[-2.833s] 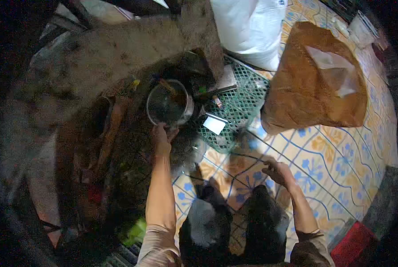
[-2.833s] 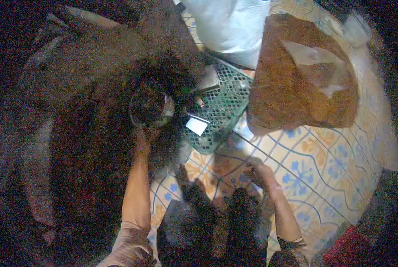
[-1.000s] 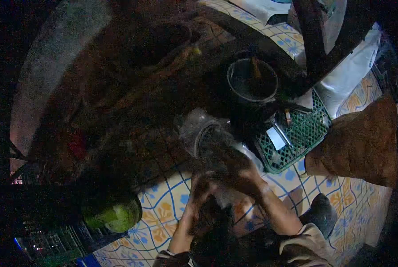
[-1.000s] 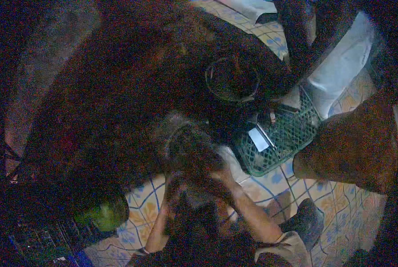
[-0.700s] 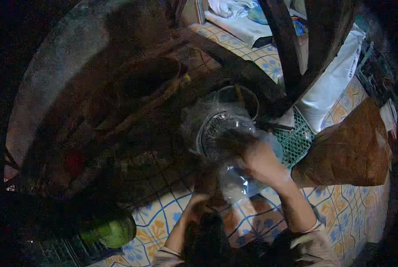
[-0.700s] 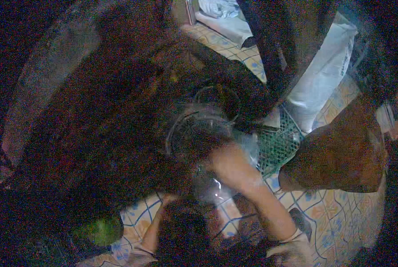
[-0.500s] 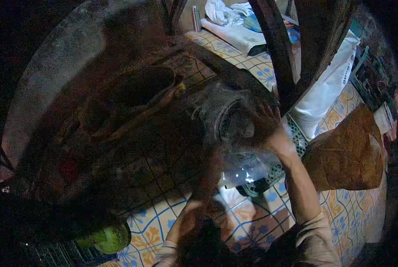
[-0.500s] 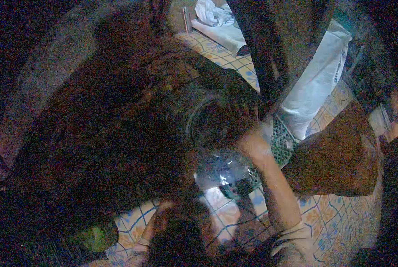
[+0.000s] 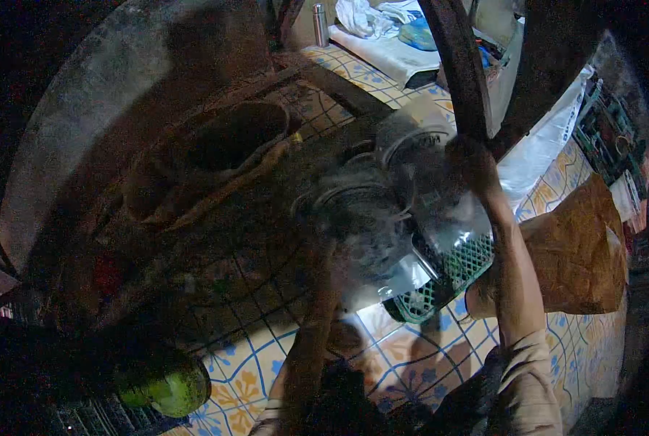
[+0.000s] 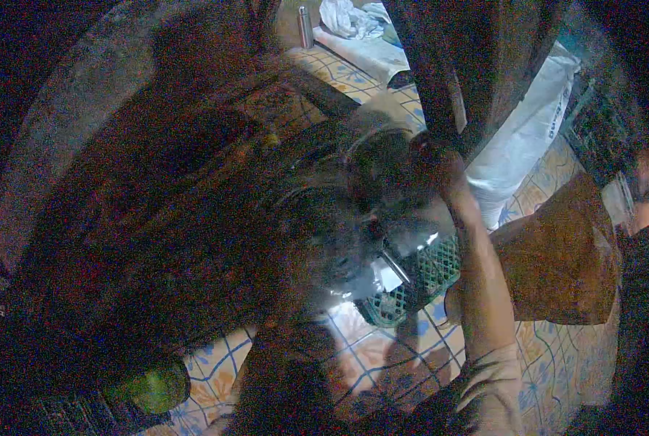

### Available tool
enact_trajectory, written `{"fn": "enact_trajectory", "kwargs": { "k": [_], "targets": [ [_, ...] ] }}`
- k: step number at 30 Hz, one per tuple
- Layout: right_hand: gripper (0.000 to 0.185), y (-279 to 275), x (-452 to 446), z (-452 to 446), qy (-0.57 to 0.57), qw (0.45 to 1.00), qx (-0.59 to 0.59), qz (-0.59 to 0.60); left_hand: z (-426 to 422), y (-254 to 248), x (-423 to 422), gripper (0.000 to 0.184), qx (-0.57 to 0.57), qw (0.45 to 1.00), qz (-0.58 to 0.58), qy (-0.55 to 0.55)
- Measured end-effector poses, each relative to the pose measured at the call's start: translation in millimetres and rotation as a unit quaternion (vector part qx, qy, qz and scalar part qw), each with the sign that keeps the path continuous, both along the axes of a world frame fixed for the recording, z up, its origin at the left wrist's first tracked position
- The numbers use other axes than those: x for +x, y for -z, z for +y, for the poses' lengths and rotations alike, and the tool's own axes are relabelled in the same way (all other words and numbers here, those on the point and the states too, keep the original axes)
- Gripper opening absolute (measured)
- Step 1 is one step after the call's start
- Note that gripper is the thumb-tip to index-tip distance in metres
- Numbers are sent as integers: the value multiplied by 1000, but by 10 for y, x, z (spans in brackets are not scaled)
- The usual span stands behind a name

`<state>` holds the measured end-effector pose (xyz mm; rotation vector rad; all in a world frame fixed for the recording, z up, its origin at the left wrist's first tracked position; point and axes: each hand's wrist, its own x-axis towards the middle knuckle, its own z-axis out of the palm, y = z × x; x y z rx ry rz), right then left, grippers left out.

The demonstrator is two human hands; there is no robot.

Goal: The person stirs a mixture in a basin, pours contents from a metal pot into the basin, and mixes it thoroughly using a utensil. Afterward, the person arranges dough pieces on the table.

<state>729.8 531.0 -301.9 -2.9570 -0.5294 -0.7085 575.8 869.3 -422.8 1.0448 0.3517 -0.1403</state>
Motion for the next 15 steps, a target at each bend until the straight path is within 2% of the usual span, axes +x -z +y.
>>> {"fn": "enact_trajectory", "kwargs": {
  "k": [1, 3, 6, 9, 12, 15],
  "targets": [
    [21, -74, 24, -4, -7, 999, -7, -31, 95, 26, -76, 66, 6, 1000, 6, -9],
    [16, -521, -124, 302, 6, 997, 77, 6, 293, 101, -286, 66, 12, 999, 24, -31],
    [15, -568, 72, 333, -184, 974, 1, -131, 502, 180, -624, 66, 15, 997, 54, -55],
    [15, -660, 174, 734, -25, 980, -187, 64, 528, 199, -806, 66, 10, 996, 69, -59],
    [15, -581, 294, 1027, -94, 993, -53, 56, 388, 125, -764, 66, -3, 998, 60, -35],
    [15, 21, 695, 900, -163, 984, 60, 43, 122, 13, -504, 66, -24, 999, 24, 0]
  ]
}}
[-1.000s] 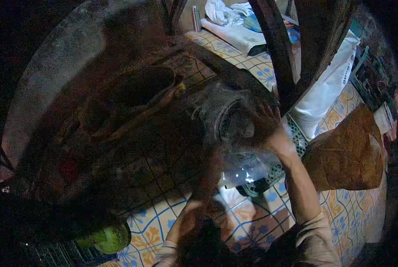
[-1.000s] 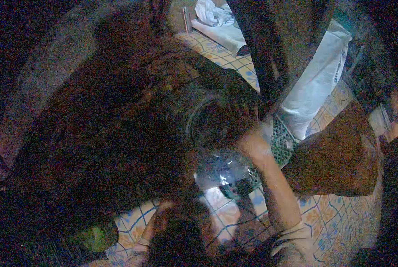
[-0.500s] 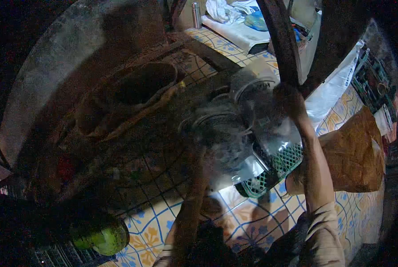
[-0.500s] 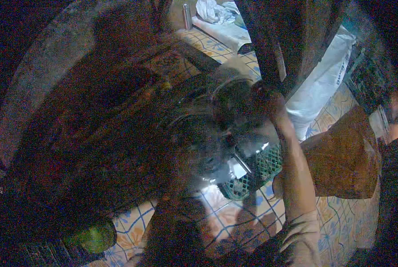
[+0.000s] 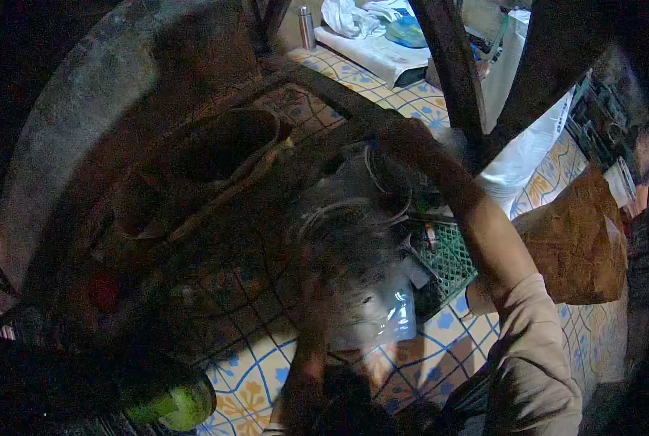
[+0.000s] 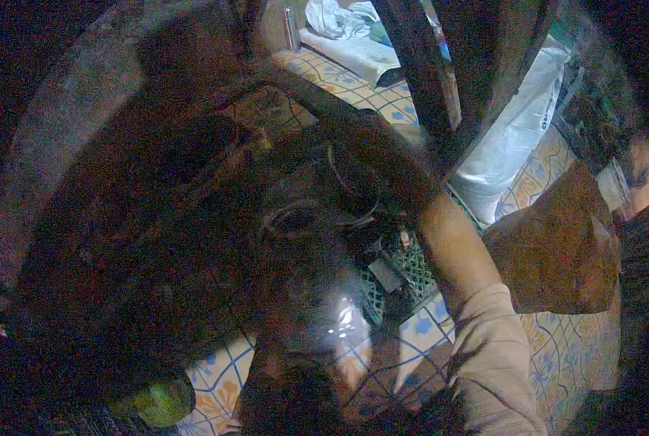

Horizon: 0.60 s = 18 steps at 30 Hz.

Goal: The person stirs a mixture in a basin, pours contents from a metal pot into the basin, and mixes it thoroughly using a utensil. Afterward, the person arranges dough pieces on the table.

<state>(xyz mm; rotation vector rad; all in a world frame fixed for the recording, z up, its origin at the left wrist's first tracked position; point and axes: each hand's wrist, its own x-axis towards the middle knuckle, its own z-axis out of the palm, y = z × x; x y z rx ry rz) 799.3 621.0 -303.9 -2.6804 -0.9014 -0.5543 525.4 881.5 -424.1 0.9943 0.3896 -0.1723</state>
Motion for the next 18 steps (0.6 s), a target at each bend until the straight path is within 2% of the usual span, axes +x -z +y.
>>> {"fn": "enact_trajectory", "kwargs": {
  "k": [2, 3, 6, 8, 10, 12, 14, 18],
  "targets": [
    [16, 270, 125, -57, -35, 998, 50, -9, -271, -130, 287, 66, -23, 999, -34, 26],
    [17, 273, 114, -68, 1, 999, -33, -27, -412, -198, 410, 66, -38, 997, -50, 37],
    [18, 698, 819, -452, -66, 986, -54, -143, -810, -366, 738, 66, -78, 991, -84, 65],
    [19, -13, 384, -76, 51, 973, -175, -141, -1024, -415, 888, 66, -96, 988, -99, 75],
    [20, -373, 63, -108, 98, 972, -76, -198, -1198, -474, 1005, 66, -110, 984, -111, 85],
    [21, -534, -39, -241, 96, 969, -83, -213, -1325, -486, 1070, 66, -123, 981, -117, 90],
    [22, -631, -138, -514, 66, 967, -170, -176, -1402, -508, 1127, 66, -129, 979, -124, 96],
    [23, -593, -525, -870, 101, 979, -163, -74, -1495, -521, 1172, 66, -130, 977, -126, 115]
  ]
}}
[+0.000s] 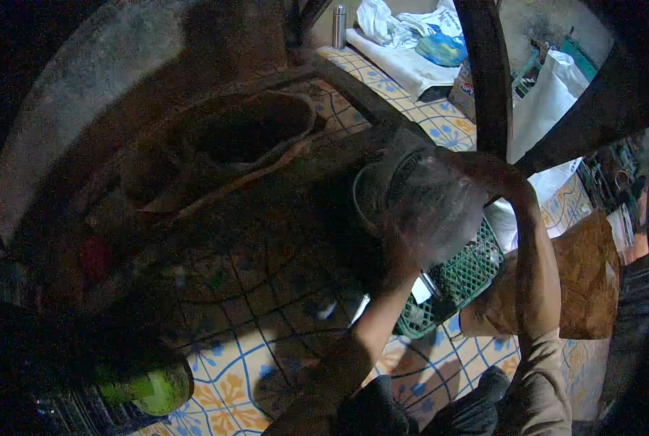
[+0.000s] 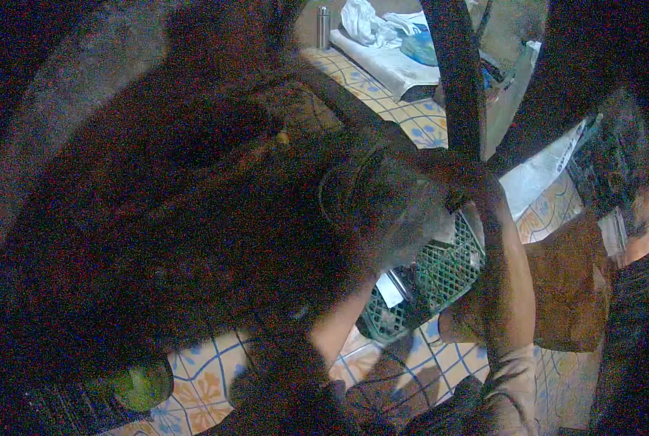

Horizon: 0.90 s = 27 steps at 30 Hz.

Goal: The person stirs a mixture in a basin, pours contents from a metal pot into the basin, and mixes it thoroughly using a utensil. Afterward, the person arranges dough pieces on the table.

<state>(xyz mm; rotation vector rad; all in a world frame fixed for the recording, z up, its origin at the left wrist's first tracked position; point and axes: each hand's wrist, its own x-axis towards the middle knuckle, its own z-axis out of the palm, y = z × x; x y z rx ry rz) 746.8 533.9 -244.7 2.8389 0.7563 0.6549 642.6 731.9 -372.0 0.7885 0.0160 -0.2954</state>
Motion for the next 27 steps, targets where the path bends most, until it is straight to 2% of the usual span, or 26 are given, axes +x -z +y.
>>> {"fn": "enact_trajectory", "kwargs": {
  "k": [6, 12, 15, 17, 19, 20, 22, 24, 25, 27],
  "targets": [
    [24, -104, 94, 6, 25, 999, 40, -7, 35, 31, 27, 66, 15, 1000, -2, 26],
    [26, -215, 377, 388, -4, 999, 37, 10, 95, 209, 0, 66, 44, 998, 11, 49],
    [27, -96, 596, 746, -23, 997, 35, 59, 67, 434, -34, 61, 89, 992, 67, 55],
    [28, 149, 766, 907, -34, 993, 40, 106, 201, 279, -89, 59, 130, 987, 60, 73],
    [28, 376, 796, 997, -36, 986, 37, 155, 575, -252, -234, 58, 180, 978, 13, 105],
    [29, 340, 680, 1086, -40, 985, 30, 166, 605, -80, -224, 59, 266, 962, -57, 21],
    [30, 69, 327, 1290, -49, 985, 6, 164, 647, 455, -164, 60, 420, 875, -194, -145],
    [32, -348, -92, 1526, -62, 987, -21, 146, 743, 593, -65, 63, 419, 887, -121, -150],
    [33, -275, -54, 1504, -53, 986, -24, 156, 810, 597, -9, 64, 417, 892, -86, -151],
    [36, -40, 73, 1427, -35, 984, -28, 175, 942, 344, 65, 70, 492, 829, -141, -223]
  ]
}}
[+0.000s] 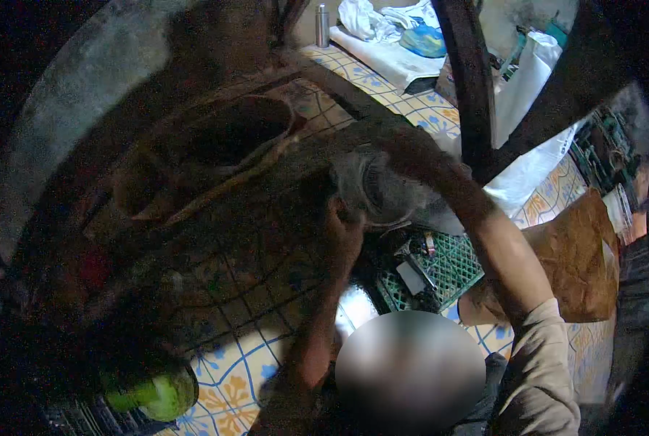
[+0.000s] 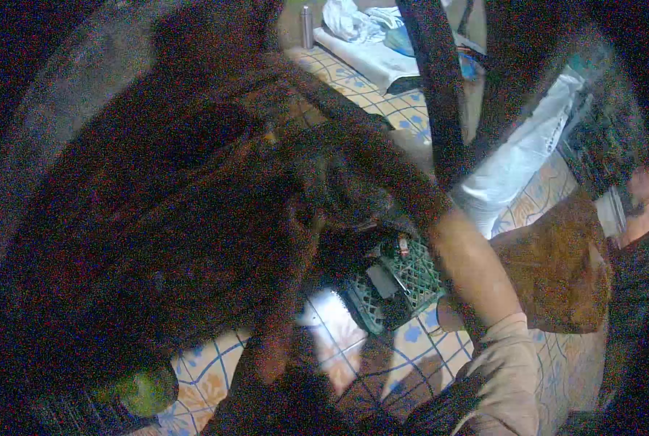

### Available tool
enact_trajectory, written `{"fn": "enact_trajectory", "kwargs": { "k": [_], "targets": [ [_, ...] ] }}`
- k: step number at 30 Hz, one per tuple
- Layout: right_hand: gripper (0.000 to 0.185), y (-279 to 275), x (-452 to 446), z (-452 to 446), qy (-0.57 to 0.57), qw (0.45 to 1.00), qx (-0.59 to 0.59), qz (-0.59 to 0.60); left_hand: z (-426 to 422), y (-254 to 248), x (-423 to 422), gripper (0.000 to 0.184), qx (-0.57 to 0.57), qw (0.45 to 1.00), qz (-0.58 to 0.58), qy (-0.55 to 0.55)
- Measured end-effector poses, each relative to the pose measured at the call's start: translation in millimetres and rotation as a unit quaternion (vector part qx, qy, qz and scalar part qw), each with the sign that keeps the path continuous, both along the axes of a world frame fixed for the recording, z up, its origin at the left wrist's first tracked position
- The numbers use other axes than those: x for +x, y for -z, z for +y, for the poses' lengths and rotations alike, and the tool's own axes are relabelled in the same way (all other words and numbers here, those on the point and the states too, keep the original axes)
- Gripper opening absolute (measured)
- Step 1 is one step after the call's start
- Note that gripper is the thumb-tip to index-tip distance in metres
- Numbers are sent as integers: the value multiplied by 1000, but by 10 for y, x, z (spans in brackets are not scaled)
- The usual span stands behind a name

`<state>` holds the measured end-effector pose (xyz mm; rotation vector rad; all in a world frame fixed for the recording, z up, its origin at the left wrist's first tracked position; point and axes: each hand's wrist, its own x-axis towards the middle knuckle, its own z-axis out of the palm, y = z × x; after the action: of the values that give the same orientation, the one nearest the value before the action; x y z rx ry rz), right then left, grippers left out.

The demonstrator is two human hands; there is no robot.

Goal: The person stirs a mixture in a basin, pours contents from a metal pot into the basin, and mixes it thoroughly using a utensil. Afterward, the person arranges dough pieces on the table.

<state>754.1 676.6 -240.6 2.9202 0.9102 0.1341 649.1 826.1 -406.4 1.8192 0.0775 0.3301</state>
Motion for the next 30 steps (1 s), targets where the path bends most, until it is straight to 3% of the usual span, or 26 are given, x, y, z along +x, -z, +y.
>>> {"fn": "enact_trajectory", "kwargs": {
  "k": [3, 5, 7, 9, 12, 14, 17, 18, 20, 21, 22, 23, 25, 28, 30],
  "targets": [
    [44, 72, -141, 26, -63, 994, -10, -93, 102, -414, 128, 80, 182, 971, -126, -86],
    [48, 42, -310, 40, -110, 979, -3, -173, 136, -492, 285, 85, 231, 957, -157, -72],
    [52, -31, -399, -17, -118, 970, 10, -214, 128, -509, 489, 88, 198, 971, -134, 14],
    [57, -66, -437, -93, -87, 973, 27, -210, 160, -648, 616, 86, 235, 961, -108, 96],
    [64, -440, -976, -262, 29, 961, 169, -218, 241, -753, 746, 81, 388, 907, -76, 148],
    [68, -387, -1376, -472, 168, 923, 314, -148, 263, -830, 773, 78, 425, 891, -52, 148],
    [68, 98, -1667, -715, 190, 884, 406, -131, 266, -882, 601, 75, 348, 926, 3, 145],
    [67, 293, -1683, -781, 198, 909, 345, -128, 264, -883, 547, 74, 324, 934, 22, 146],
    [67, 544, -1493, -864, 251, 889, 378, -60, 298, -586, 650, 73, 318, 939, -30, 128],
    [68, 534, -1386, -873, 231, 879, 415, -39, 346, -33, 844, 74, 333, 931, -100, 109],
    [68, 506, -1246, -898, 212, 867, 451, -19, 355, 106, 845, 75, 348, 922, -139, 98],
    [69, 498, -1153, -925, 191, 853, 486, -2, 338, 90, 794, 77, 363, 911, -176, 84],
    [65, 796, -975, -1172, 168, 885, 433, -21, 331, -122, 537, 80, 393, 897, -190, 68],
    [64, 795, -842, -1203, 112, 891, 433, -79, 323, -773, 270, 86, 310, 939, -69, 135],
    [69, 699, -855, -1132, 102, 884, 442, -108, 327, -747, 285, 89, 311, 937, -89, 128]
  ]
}}
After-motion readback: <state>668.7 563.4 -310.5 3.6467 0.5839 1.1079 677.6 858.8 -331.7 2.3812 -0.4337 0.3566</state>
